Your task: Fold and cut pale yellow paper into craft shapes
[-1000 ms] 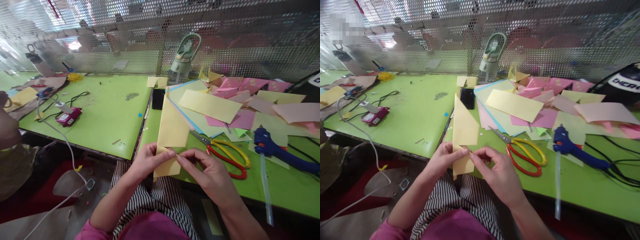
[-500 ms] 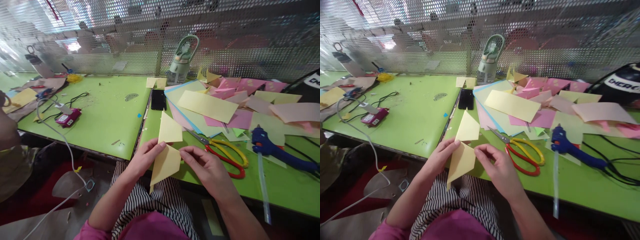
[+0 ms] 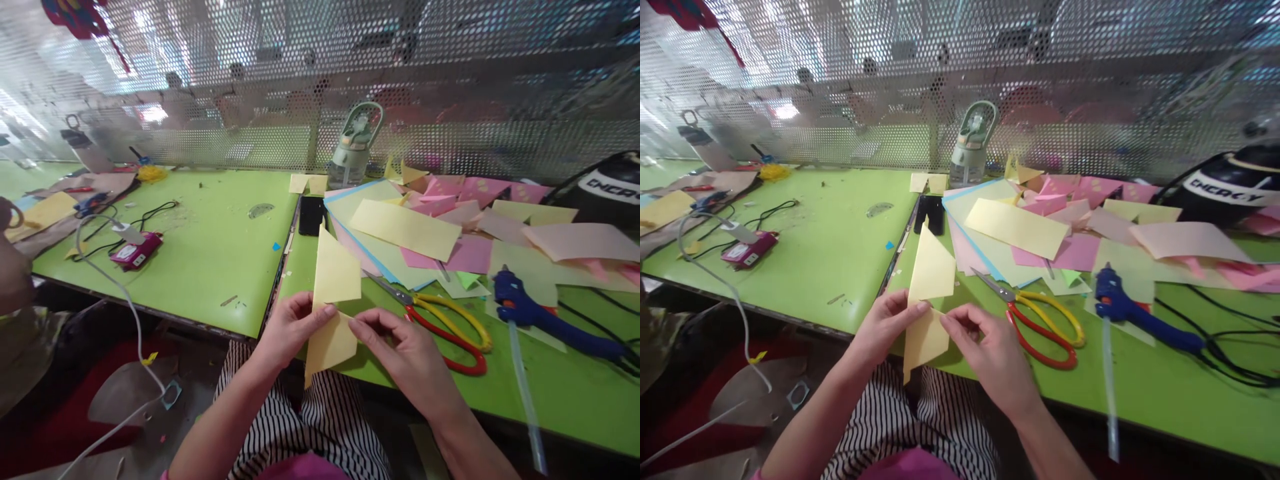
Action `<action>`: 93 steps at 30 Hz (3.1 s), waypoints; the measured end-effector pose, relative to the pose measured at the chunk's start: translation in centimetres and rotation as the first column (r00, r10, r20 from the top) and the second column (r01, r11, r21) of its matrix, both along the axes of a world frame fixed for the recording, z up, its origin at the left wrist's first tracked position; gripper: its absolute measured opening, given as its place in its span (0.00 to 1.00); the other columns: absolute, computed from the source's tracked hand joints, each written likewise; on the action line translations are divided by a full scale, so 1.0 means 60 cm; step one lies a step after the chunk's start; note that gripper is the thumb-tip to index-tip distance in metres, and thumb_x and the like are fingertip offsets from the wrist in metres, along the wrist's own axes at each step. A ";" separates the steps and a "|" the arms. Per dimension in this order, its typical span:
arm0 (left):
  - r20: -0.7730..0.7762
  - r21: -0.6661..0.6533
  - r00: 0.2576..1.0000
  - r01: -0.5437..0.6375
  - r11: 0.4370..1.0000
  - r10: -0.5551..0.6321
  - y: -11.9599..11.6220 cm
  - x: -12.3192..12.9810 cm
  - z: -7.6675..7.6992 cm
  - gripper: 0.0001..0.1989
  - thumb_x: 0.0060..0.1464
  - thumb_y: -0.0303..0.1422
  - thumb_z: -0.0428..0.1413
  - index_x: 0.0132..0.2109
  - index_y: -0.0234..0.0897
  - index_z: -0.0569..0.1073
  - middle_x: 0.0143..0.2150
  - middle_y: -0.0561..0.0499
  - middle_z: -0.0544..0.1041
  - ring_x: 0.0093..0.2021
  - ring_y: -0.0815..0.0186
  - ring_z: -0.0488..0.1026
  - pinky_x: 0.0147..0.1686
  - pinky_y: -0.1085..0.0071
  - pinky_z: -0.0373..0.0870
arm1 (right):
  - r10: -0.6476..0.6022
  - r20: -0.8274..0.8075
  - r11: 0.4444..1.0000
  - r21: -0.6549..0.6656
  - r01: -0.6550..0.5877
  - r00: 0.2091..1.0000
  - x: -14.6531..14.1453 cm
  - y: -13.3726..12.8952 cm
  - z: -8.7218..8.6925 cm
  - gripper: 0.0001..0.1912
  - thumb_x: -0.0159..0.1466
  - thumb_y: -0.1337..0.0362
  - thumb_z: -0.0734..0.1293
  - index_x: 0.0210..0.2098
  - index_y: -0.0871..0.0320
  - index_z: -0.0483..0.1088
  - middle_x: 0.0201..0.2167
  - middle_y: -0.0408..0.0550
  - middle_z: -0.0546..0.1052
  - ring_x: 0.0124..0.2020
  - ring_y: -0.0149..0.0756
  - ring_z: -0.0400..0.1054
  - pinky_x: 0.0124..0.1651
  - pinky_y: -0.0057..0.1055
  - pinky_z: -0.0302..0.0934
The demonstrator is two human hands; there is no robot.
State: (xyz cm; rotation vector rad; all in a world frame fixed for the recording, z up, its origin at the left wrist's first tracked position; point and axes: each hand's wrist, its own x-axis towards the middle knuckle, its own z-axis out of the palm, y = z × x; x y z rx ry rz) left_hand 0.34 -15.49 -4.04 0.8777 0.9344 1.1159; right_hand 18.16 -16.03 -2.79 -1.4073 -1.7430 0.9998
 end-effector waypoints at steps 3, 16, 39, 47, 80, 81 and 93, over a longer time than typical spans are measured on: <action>-0.010 0.019 1.000 -0.027 0.999 0.027 0.004 0.002 0.000 0.21 0.43 0.47 0.68 0.33 0.32 0.76 0.30 0.49 0.77 0.29 0.69 0.71 0.32 0.73 0.68 | 0.009 0.002 0.999 0.043 -0.009 1.000 0.001 -0.001 0.000 0.15 0.63 0.49 0.66 0.28 0.53 0.72 0.23 0.40 0.72 0.27 0.32 0.64 0.30 0.28 0.58; 0.006 0.059 0.994 -0.113 0.992 0.113 0.039 -0.017 0.013 0.20 0.40 0.44 0.70 0.30 0.33 0.75 0.25 0.56 0.72 0.25 0.75 0.66 0.28 0.79 0.63 | -0.081 -0.236 0.993 -0.104 0.058 0.968 0.005 0.021 0.008 0.20 0.59 0.44 0.67 0.36 0.54 0.75 0.31 0.45 0.78 0.34 0.38 0.71 0.36 0.30 0.66; 0.033 -0.008 0.998 -0.044 0.999 0.045 0.015 0.014 -0.003 0.20 0.40 0.43 0.69 0.31 0.35 0.70 0.27 0.55 0.74 0.25 0.74 0.69 0.28 0.76 0.70 | -0.108 -0.265 0.993 0.017 0.116 0.958 0.017 0.056 0.036 0.21 0.58 0.44 0.68 0.39 0.55 0.76 0.34 0.47 0.79 0.38 0.38 0.72 0.42 0.32 0.65; 0.036 0.023 0.999 0.003 1.000 -0.004 0.007 0.012 -0.010 0.18 0.44 0.42 0.68 0.32 0.35 0.70 0.27 0.55 0.74 0.25 0.75 0.69 0.28 0.78 0.68 | -0.084 -0.305 0.996 -0.031 0.078 0.949 0.011 0.052 0.025 0.20 0.57 0.46 0.71 0.39 0.55 0.77 0.34 0.46 0.79 0.38 0.37 0.72 0.41 0.32 0.65; -0.518 0.239 0.834 0.352 0.905 -0.187 0.084 -0.037 0.043 0.08 0.52 0.38 0.60 0.34 0.37 0.78 0.29 0.51 0.77 0.27 0.69 0.69 0.27 0.74 0.61 | -0.171 -0.380 0.949 -0.313 0.048 0.909 0.029 0.014 -0.021 0.20 0.54 0.48 0.73 0.35 0.58 0.75 0.31 0.48 0.77 0.23 0.28 0.60 0.22 0.26 0.55; -0.526 0.239 0.828 0.363 0.901 -0.194 0.086 -0.035 0.044 0.08 0.52 0.38 0.60 0.34 0.37 0.78 0.29 0.51 0.77 0.27 0.69 0.69 0.27 0.74 0.61 | -0.186 -0.398 0.949 -0.310 0.059 0.898 0.028 0.014 -0.023 0.20 0.53 0.49 0.74 0.36 0.57 0.75 0.31 0.48 0.77 0.24 0.29 0.61 0.23 0.26 0.56; -0.693 0.292 0.712 0.423 0.858 -0.116 0.095 -0.027 0.061 0.08 0.56 0.36 0.58 0.34 0.39 0.79 0.30 0.50 0.78 0.29 0.66 0.70 0.28 0.72 0.61 | -0.200 -0.430 0.953 -0.295 0.072 0.880 0.027 0.013 -0.026 0.22 0.54 0.53 0.75 0.44 0.54 0.70 0.33 0.46 0.78 0.30 0.31 0.65 0.26 0.26 0.57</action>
